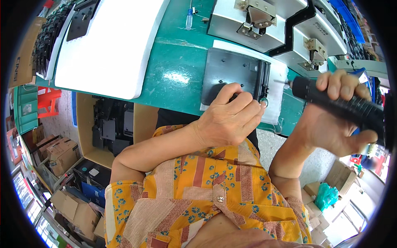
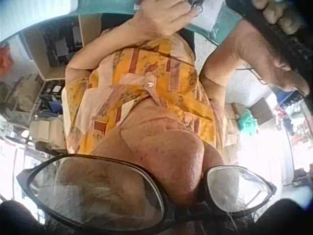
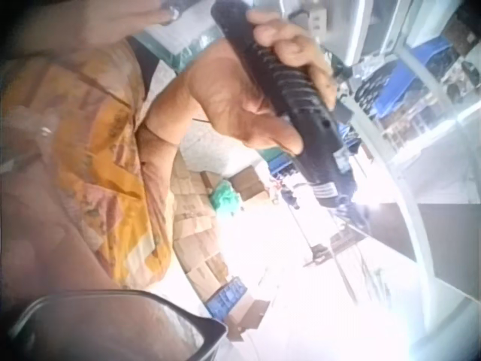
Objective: Drilling and assembling plastic electronic components at a workshop workbench.
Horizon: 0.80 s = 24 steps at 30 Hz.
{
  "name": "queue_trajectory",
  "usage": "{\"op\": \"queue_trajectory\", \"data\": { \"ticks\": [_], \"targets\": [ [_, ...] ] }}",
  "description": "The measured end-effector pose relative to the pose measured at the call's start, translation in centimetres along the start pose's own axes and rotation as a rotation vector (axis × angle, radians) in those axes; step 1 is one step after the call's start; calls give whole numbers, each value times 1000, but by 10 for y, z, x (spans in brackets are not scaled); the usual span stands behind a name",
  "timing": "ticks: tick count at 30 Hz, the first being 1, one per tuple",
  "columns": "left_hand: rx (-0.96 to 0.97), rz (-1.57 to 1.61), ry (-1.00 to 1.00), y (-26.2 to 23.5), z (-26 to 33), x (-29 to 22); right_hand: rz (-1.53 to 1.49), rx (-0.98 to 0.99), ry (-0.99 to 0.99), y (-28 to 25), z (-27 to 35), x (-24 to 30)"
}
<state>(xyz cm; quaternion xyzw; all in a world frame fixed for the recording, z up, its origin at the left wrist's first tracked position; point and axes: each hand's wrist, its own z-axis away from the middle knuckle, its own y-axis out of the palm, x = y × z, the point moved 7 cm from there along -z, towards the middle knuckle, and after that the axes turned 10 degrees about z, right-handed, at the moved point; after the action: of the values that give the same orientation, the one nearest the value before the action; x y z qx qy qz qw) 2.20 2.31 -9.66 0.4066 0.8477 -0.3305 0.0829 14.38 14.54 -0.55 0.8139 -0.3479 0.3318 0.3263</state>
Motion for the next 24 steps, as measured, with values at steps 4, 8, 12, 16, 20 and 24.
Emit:
{"op": "queue_trajectory", "data": {
  "ticks": [4,8,12,16,20,24],
  "targets": [
    [-27,-13,-2,-2,2,2,-48,55,22,-8,-31,-16],
    [-28,20,2,0,2,1,4,94,10,2,-53,-33],
    [-22,59,-18,-1,3,1,35,155,9,9,-67,-41],
    [-34,78,-22,1,4,2,65,219,3,17,-80,-45],
    [-24,94,-38,-1,3,4,80,285,-2,30,-85,-46],
    [-27,119,-42,-1,3,4,90,300,-7,27,-92,-49]
  ]
}}
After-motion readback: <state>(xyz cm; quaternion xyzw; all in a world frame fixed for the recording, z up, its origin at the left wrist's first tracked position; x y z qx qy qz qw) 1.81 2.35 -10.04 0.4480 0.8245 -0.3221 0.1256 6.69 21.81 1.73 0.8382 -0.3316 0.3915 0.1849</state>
